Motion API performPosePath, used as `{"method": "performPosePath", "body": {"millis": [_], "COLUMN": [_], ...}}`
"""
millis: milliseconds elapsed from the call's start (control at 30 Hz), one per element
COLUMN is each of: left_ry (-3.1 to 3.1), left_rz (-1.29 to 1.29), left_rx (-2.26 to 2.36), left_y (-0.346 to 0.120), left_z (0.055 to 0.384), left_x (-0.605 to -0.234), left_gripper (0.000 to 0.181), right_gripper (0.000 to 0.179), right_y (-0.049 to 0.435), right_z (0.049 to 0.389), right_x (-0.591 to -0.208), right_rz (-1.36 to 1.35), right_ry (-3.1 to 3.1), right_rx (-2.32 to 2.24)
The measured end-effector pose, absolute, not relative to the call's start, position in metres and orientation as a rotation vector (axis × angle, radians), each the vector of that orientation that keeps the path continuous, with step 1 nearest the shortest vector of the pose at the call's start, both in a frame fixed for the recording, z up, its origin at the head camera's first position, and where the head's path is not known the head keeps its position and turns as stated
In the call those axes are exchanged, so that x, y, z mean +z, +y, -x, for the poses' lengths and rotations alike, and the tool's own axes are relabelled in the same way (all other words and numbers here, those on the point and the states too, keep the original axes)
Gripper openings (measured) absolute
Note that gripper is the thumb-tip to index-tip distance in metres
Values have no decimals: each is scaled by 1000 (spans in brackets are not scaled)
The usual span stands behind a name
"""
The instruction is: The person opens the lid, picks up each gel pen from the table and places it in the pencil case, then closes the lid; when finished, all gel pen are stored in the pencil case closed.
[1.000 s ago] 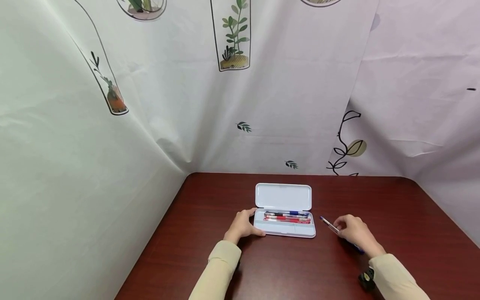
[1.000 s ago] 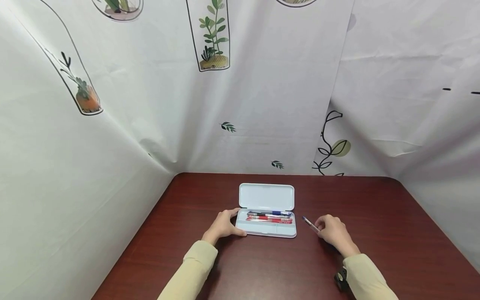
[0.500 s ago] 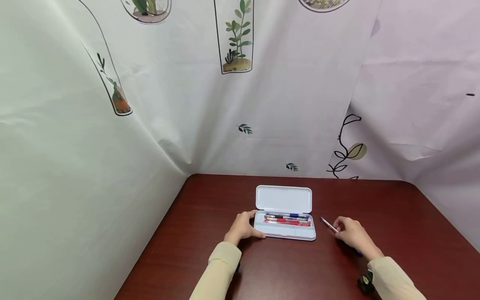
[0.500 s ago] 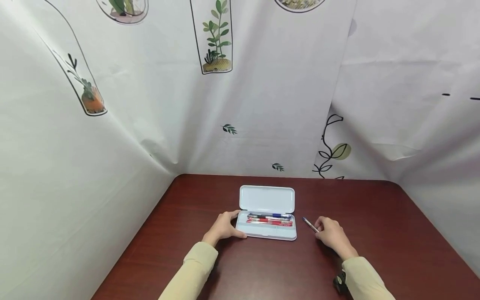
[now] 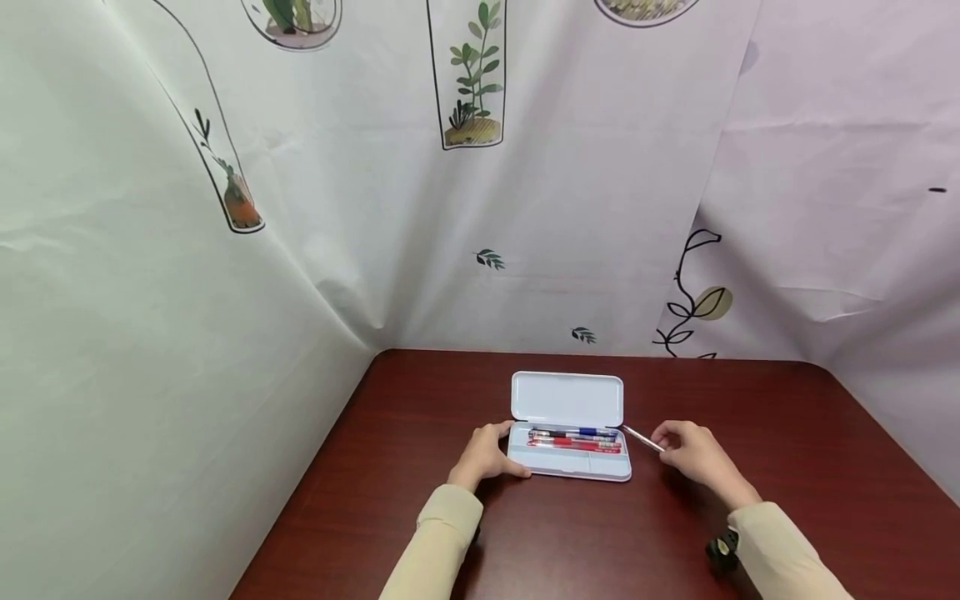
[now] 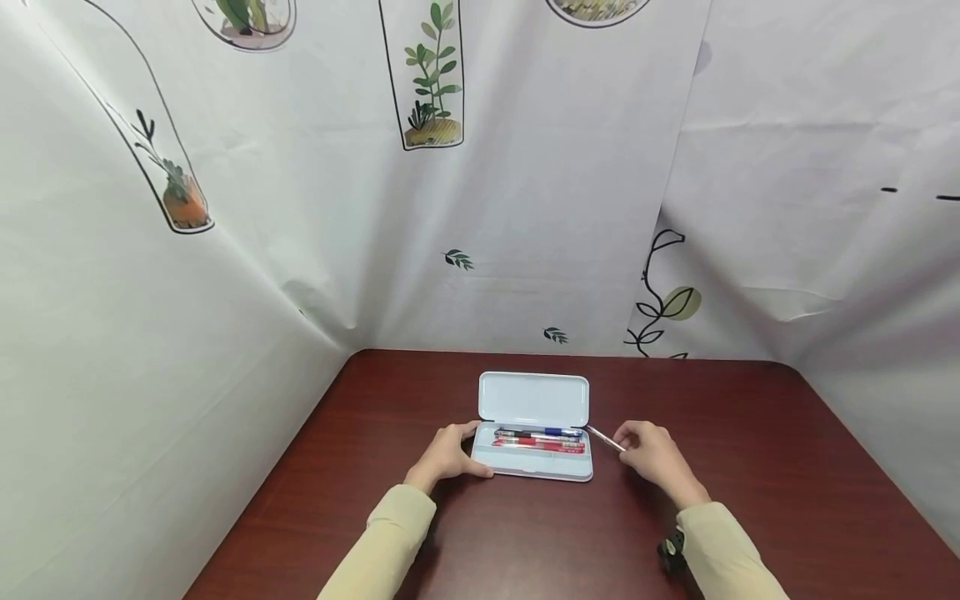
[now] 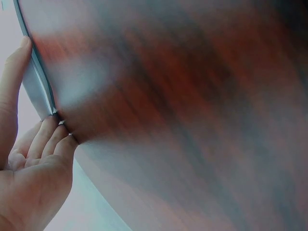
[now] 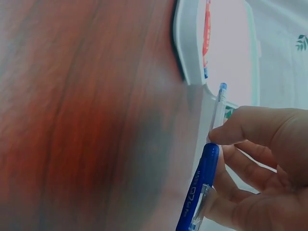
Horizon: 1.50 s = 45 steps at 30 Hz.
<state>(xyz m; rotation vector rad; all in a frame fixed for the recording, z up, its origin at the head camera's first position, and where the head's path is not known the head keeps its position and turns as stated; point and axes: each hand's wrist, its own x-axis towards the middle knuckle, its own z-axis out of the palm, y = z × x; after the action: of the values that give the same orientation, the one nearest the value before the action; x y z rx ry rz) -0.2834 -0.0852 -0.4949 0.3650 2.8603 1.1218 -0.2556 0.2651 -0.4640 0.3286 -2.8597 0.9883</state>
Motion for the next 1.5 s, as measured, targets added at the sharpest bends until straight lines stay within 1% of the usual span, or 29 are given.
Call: {"method": "performPosePath", "body": {"millis": [233, 567, 967, 1233, 1500], "left_ry": [2873, 2880, 2885, 2883, 2875], "left_rz": [-366, -368, -373, -374, -369], "left_rx": [1101, 1101, 1099, 1090, 1103], "left_y": [-85, -85, -85, -84, -84], "left_z": [284, 284, 284, 285, 283], "left_x": [-494, -497, -497, -495, -495], "left_gripper": [91, 91, 89, 91, 90], "right_gripper": [15, 10, 17, 17, 21], "right_y": [253, 231, 211, 199, 185], "right_z": [262, 268, 276, 279, 286], "right_x": [-462, -460, -463, -461, -467], "right_rz": [-370, -427, -541, -584, -683], "right_ry": [-2837, -2863, -2890, -2888, -2857], "right_rx": [1028, 1080, 1095, 1088, 1057]}}
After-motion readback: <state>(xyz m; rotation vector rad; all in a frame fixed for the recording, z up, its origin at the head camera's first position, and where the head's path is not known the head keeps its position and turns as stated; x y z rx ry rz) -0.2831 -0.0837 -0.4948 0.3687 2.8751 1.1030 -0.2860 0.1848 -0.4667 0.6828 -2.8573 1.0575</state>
